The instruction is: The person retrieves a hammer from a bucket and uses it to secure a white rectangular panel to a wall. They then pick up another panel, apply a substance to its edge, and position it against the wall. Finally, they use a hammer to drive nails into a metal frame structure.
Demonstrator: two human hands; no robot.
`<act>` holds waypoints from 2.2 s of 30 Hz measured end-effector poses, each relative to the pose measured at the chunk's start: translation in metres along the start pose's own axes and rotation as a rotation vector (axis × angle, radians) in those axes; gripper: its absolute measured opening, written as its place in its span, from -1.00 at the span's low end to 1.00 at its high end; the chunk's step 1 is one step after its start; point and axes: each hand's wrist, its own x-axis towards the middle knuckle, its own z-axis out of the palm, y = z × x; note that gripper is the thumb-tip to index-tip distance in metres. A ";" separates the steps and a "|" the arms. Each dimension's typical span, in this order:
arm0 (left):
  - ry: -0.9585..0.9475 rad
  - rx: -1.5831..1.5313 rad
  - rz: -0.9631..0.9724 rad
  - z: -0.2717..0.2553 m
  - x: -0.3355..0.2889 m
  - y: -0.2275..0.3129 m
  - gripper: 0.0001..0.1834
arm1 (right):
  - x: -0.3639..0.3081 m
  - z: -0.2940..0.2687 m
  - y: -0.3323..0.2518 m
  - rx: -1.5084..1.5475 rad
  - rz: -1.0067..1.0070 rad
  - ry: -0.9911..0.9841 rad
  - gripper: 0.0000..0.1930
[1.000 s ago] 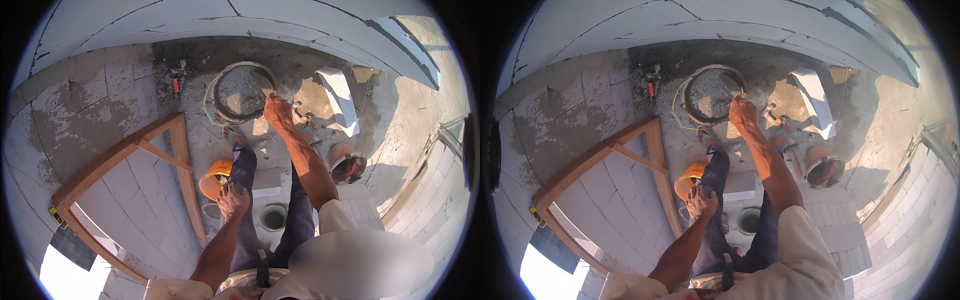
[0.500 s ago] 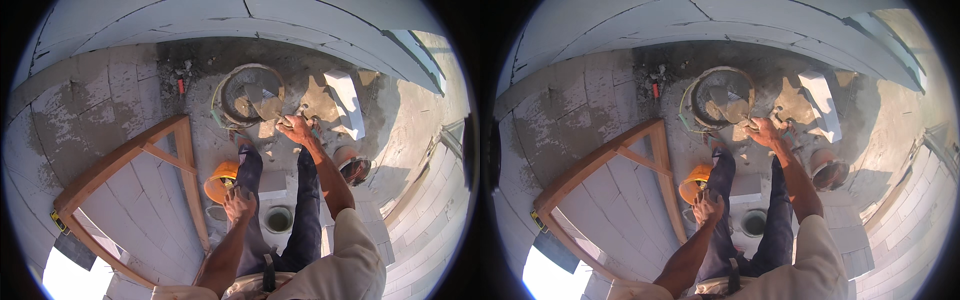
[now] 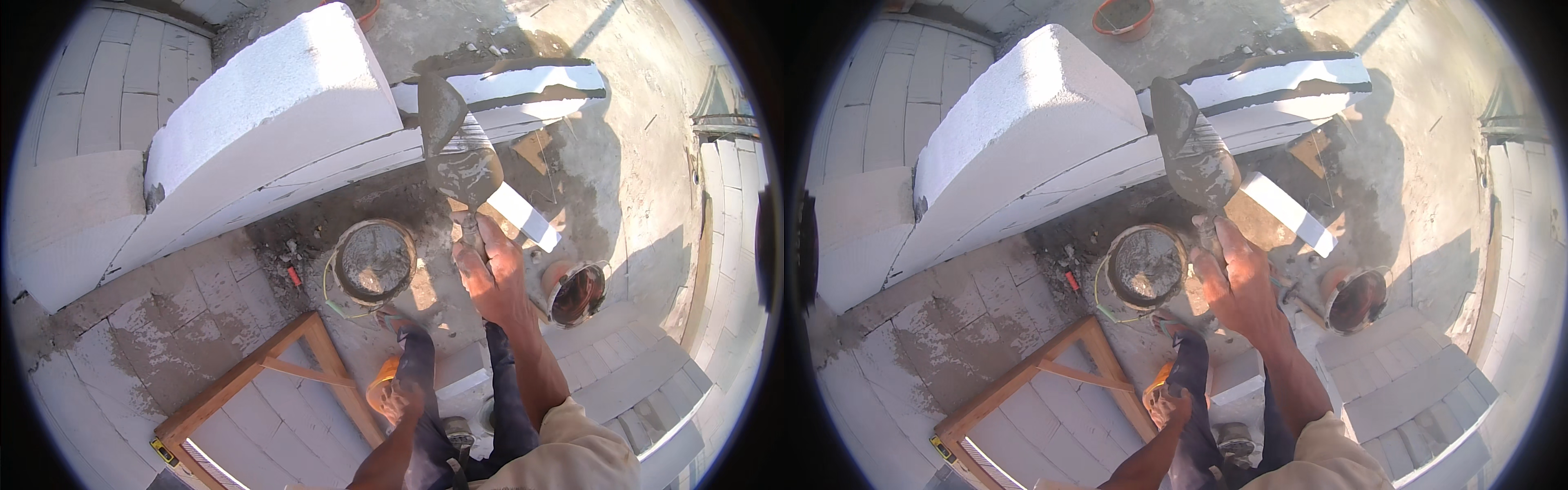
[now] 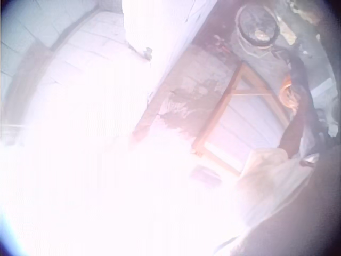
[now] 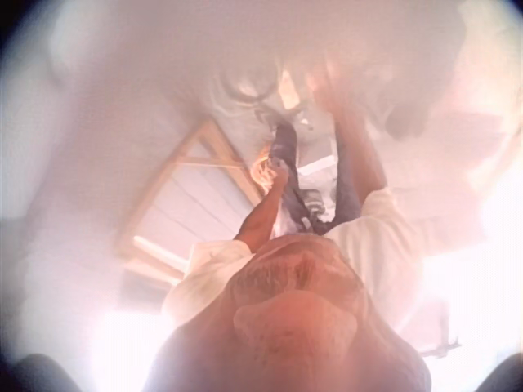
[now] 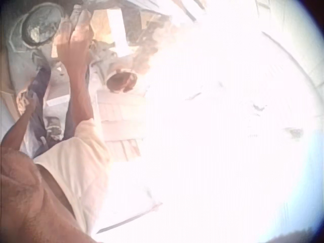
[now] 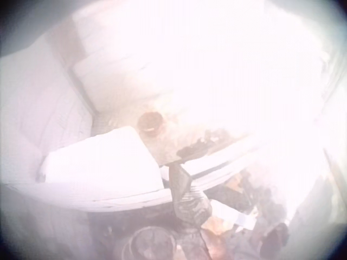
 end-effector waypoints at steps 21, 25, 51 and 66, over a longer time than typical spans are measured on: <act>0.009 0.082 0.117 0.000 -0.002 0.009 -0.31 | 0.001 0.058 -0.063 -0.202 -0.422 0.183 -0.56; 0.029 0.034 0.060 -0.003 -0.018 0.008 -0.30 | 0.028 0.081 -0.056 -0.181 -0.392 0.276 -0.56; -0.067 -0.024 0.008 -0.001 0.008 -0.018 -0.28 | 0.044 0.132 0.291 -0.651 0.518 -0.846 -0.35; -0.066 -0.003 -0.029 -0.016 -0.008 0.006 -0.31 | -0.033 0.006 0.054 0.033 -0.007 -0.090 -0.58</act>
